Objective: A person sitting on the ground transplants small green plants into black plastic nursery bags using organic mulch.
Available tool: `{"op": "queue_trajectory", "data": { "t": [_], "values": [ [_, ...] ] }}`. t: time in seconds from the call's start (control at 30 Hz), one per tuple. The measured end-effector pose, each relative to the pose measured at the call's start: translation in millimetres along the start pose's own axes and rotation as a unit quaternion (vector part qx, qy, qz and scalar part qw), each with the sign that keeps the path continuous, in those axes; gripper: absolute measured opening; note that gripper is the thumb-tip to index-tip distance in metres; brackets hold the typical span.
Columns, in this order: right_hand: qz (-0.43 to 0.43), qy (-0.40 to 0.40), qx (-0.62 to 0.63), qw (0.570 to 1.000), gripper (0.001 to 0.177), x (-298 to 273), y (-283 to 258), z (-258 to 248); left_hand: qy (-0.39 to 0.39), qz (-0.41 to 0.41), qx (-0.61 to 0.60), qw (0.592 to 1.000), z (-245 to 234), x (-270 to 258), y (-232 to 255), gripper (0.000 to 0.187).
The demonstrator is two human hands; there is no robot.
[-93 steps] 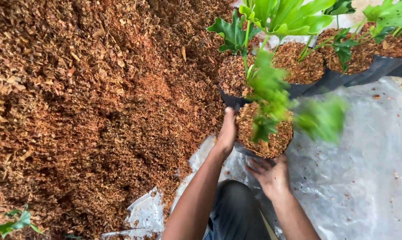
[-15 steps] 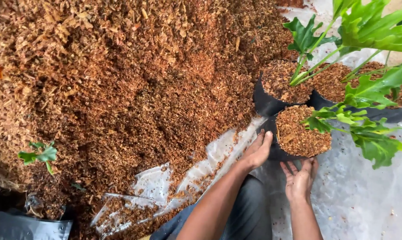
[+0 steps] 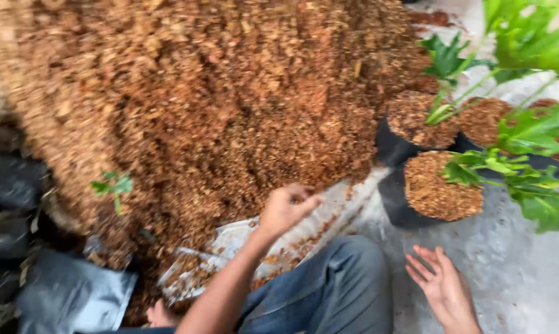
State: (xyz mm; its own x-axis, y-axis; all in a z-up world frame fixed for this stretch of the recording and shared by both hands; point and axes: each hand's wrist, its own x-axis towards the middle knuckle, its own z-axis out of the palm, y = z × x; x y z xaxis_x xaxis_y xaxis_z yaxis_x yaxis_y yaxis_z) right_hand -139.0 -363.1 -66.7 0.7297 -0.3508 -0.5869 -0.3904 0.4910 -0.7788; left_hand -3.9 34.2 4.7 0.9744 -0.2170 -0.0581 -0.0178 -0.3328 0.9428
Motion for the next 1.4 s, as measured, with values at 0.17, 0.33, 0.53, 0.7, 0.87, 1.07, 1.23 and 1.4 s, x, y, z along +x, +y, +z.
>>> {"op": "queue_trajectory", "data": {
  "t": [0.17, 0.33, 0.53, 0.7, 0.87, 1.07, 1.23, 1.4],
  "values": [
    [-0.223, -0.346, -0.016, 0.911, 0.033, -64.5, -50.0, 39.8, 0.169, -0.005, 0.168, 0.971, -160.1, -93.1, -14.2, 0.023],
    [-0.135, -0.593, 0.116, 0.785, 0.028, -58.3, -55.3, 108.0, 0.242, -0.139, 0.190, 0.941, -260.5, -209.0, 22.6, 0.063],
    [-0.284, -0.426, -0.506, 0.695, 0.051, -63.9, 52.6, 275.9, 0.280, -0.246, 0.314, 0.873, -309.5, -299.4, -64.6, 0.052],
    [-0.224, -0.379, -0.582, 0.684, 0.063, -105.7, 62.1, 290.7, 0.203, -0.298, 0.294, 0.885, -327.7, -368.1, -165.6, 0.056],
    [-0.325, -0.335, -0.629, 0.622, 0.045, -56.3, 79.4, 272.6, 0.353, -0.398, 0.332, 0.779, -331.1, -381.5, -263.2, 0.078],
    [-0.238, -0.312, -0.755, 0.525, 0.050, -64.2, 83.3, 298.1, 0.359, -0.406, 0.340, 0.769, -316.8, -377.6, -251.1, 0.061],
    [-0.246, -0.308, -0.782, 0.482, 0.054, -28.3, 95.7, 293.0, 0.426, -0.304, 0.405, 0.750, -306.2, -377.7, -245.8, 0.029],
    [-0.247, -0.306, -0.799, 0.455, 0.052, 0.9, 105.4, 283.8, 0.402, -0.247, 0.447, 0.760, -305.2, -372.0, -249.9, 0.014]
  ]
}}
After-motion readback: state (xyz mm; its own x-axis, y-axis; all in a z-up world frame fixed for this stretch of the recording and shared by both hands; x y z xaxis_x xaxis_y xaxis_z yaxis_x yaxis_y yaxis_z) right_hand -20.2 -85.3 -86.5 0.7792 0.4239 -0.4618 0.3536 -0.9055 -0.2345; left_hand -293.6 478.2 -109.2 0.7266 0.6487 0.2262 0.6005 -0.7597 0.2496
